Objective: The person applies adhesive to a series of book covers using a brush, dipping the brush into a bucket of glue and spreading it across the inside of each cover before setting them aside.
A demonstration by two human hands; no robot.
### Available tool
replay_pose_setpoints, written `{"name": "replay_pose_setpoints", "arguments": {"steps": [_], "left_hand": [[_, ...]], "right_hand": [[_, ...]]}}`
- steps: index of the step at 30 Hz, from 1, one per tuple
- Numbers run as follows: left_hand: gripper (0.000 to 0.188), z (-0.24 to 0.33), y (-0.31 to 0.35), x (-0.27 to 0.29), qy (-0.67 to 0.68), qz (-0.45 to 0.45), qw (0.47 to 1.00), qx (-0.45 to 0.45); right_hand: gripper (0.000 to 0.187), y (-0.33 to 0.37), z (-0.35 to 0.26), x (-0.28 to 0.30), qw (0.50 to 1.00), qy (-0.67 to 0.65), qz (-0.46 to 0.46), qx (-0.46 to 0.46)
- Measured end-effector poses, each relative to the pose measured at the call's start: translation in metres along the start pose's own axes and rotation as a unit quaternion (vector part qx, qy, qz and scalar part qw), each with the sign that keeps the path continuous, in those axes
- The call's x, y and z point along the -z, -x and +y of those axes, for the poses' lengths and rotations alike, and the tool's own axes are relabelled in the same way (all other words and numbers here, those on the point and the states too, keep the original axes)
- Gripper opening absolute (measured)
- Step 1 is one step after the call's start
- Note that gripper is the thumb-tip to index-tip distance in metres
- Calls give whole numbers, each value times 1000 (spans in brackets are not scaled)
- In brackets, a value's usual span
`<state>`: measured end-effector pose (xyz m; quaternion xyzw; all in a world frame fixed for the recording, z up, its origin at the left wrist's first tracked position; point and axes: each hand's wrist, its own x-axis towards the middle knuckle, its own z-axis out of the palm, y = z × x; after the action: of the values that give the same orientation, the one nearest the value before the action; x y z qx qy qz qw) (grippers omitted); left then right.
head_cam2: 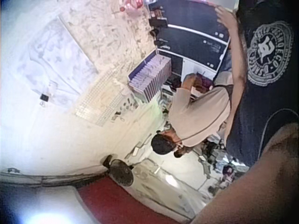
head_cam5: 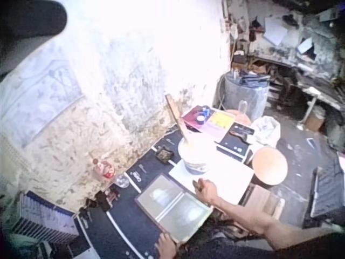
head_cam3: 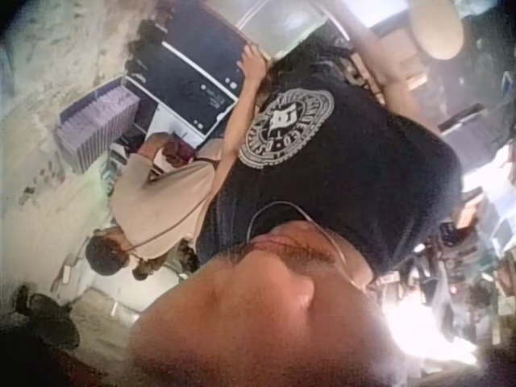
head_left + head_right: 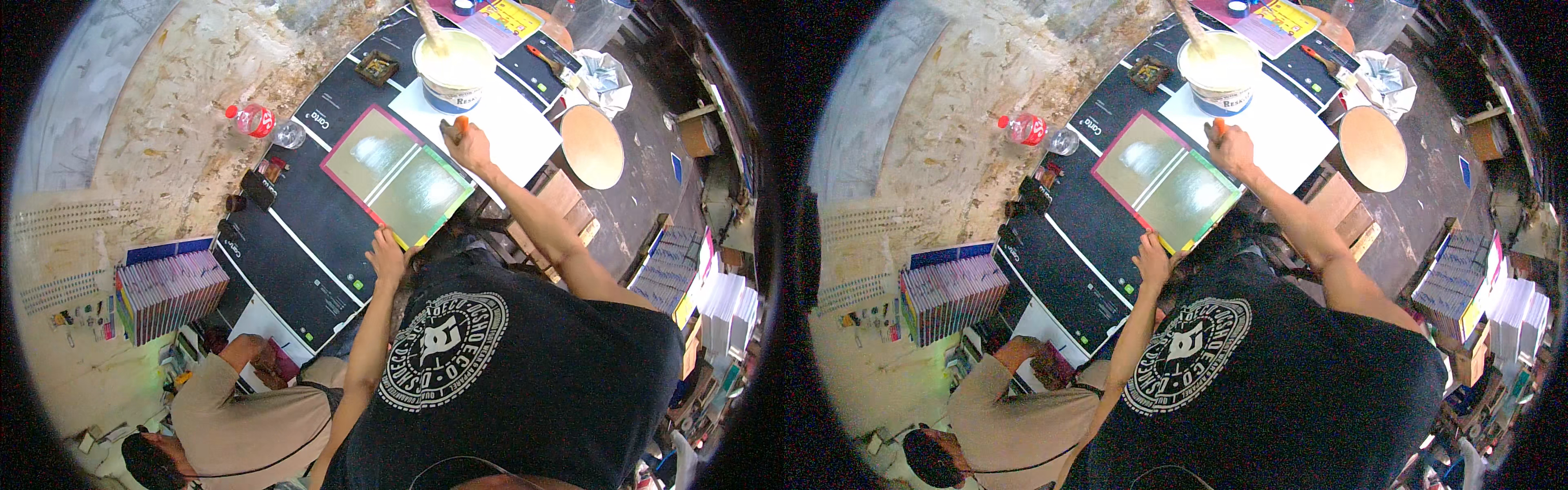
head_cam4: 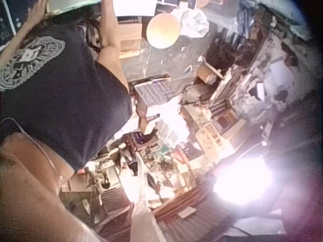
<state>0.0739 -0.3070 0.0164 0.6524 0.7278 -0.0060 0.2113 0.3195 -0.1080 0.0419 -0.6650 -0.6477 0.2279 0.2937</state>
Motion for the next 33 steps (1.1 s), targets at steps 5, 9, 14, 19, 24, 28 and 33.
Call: {"name": "replay_pose_setpoints", "arguments": {"steps": [5, 9, 14, 19, 24, 28, 33], "left_hand": [[94, 2, -3, 8, -1, -22, 1000, -3], [95, -9, 2, 2, -12, 11, 1000, -22], [100, -14, -2, -2, 20, 16, 997, -68], [104, -11, 2, 0, 20, 31, 997, -71], [99, -9, 2, 2, 7, 7, 999, -46], [93, -1, -1, 5, 17, -4, 1000, -26], [91, 9, -2, 17, 14, -34, 999, 15]], "right_hand": [[37, 77, -69, -73, 990, -99, -98, 18], [45, 81, -12, -41, 982, -47, -116, -142], [50, 72, 31, 26, 988, -22, 57, -143], [50, 135, -56, -51, 996, -53, -75, -18], [49, 98, 21, 3, 989, 26, -87, -117], [38, 58, 24, 45, 992, 97, 78, 2], [38, 62, -33, -31, 977, -60, -150, 139]]}}
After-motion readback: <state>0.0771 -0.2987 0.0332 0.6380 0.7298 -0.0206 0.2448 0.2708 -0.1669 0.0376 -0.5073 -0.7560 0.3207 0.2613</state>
